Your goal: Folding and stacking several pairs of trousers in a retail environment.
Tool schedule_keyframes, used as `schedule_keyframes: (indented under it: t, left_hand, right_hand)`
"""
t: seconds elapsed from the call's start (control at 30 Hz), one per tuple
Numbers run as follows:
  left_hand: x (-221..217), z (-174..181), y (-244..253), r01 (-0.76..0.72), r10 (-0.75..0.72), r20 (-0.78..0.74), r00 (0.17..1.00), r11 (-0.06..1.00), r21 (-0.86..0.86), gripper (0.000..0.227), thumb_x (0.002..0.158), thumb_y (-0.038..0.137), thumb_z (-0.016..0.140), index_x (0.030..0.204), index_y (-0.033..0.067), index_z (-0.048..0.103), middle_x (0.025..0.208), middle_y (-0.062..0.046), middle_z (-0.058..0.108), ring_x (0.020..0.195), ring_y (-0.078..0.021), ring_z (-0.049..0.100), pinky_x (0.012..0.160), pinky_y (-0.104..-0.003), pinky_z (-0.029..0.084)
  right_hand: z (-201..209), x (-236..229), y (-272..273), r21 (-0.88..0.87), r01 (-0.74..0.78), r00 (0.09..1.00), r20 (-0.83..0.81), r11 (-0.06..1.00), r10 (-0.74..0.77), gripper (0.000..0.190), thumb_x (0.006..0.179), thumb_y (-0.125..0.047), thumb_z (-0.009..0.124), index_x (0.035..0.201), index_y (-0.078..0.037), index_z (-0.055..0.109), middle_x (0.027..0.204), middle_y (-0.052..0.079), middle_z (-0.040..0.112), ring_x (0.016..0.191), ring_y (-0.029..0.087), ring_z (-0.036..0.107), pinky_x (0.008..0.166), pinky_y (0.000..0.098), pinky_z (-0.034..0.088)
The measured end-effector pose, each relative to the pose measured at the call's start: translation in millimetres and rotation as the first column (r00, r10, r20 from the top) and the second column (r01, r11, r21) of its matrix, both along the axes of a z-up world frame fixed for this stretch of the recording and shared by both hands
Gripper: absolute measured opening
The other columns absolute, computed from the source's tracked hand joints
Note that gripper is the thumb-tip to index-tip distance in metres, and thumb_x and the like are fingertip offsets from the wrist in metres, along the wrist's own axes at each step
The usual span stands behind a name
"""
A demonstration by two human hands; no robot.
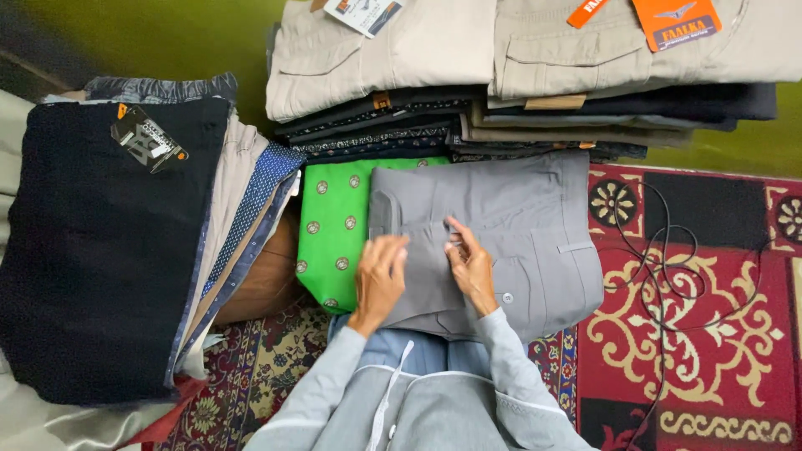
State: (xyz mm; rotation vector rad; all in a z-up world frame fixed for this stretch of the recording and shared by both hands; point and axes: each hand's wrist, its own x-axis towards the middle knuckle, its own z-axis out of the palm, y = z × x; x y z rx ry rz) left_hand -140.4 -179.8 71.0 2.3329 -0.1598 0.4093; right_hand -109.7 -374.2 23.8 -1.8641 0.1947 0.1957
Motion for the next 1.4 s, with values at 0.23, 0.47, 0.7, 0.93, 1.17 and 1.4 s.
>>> schedule_keyframes:
  t: [0.23,0.47,0.7,0.93,1.17,1.4]
  left_hand:
    - [34.1,-65.8,-7.4,-0.011,0.017,-0.019,1.000,0.961,0.275,0.046,0.103,0.020,0.053,0.144,0.0017,0.052,0.159,-0.020,0.042,0.149,-0.0425,0.030,0.114,-0.065,0.027]
    - [43.9,-72.3,-11.1,-0.014,0.057,-0.084,0.995,0.897,0.442,0.065,0.098,0.040,0.057,0.153,0.0076,0.042,0.165,-0.013,0.033,0.153,-0.0410,0.023,0.111,-0.075,0.021]
    - [51.5,-92.8,-19.0,-0.008,0.098,-0.143,0.985,0.849,0.528,0.069,0.095,0.046,0.058,0.152,0.0100,0.042,0.168,-0.007,0.026,0.156,-0.0380,0.016,0.108,-0.073,0.033]
    - [53.7,-99.4,-19.6,0.007,0.107,-0.177,0.978,0.840,0.543,0.070,0.096,0.048,0.055,0.153,0.0106,0.041,0.169,-0.006,0.025,0.156,-0.0377,0.014,0.108,-0.069,0.035]
    - [169.5,-182.6,24.1,-0.003,0.045,-0.076,0.996,0.876,0.483,0.041,0.100,0.028,0.048,0.139,0.0175,0.054,0.137,-0.004,0.056,0.138,-0.0322,0.044,0.102,-0.057,0.041]
    - [238.9,-189.4,77.1,0.259,-0.168,-0.199,0.966,0.704,0.662,0.032,0.078,0.058,0.059,0.089,0.0289,0.069,0.087,0.005,0.069,0.105,-0.0241,0.056,0.083,-0.047,0.043]
  right_hand:
    - [-49.5,-16.3,-7.8,-0.274,0.020,0.974,0.221,0.962,0.043,0.050,0.093,-0.001,0.059,0.134,-0.029,0.070,0.112,0.012,0.073,0.093,0.032,0.072,0.082,0.0421,0.059]
    - [-8.7,-25.2,-6.1,-0.477,0.022,0.891,0.409,0.879,0.199,0.057,0.089,0.006,0.054,0.140,-0.018,0.063,0.111,0.011,0.065,0.098,0.032,0.070,0.082,0.0415,0.059]
    - [-60.5,-27.9,-9.2,-0.660,-0.036,0.933,0.246,0.750,0.261,0.051,0.093,-0.002,0.051,0.137,-0.024,0.061,0.126,0.003,0.057,0.105,0.030,0.071,0.076,0.0416,0.063]
    - [-41.0,-5.6,13.6,-0.744,0.191,0.872,0.428,0.641,0.238,0.035,0.102,-0.022,0.055,0.136,-0.018,0.063,0.140,0.011,0.057,0.126,0.031,0.058,0.092,0.0421,0.053]
    - [-60.1,4.2,21.1,-0.766,0.209,0.866,0.434,0.608,0.248,0.046,0.106,-0.032,0.046,0.148,-0.015,0.054,0.155,0.015,0.049,0.146,0.029,0.043,0.118,0.0434,0.032]
    - [-55.0,7.0,20.6,-0.754,0.179,0.889,0.399,0.632,0.225,0.046,0.104,-0.034,0.049,0.146,-0.019,0.055,0.155,0.013,0.049,0.146,0.027,0.042,0.117,0.0440,0.032]
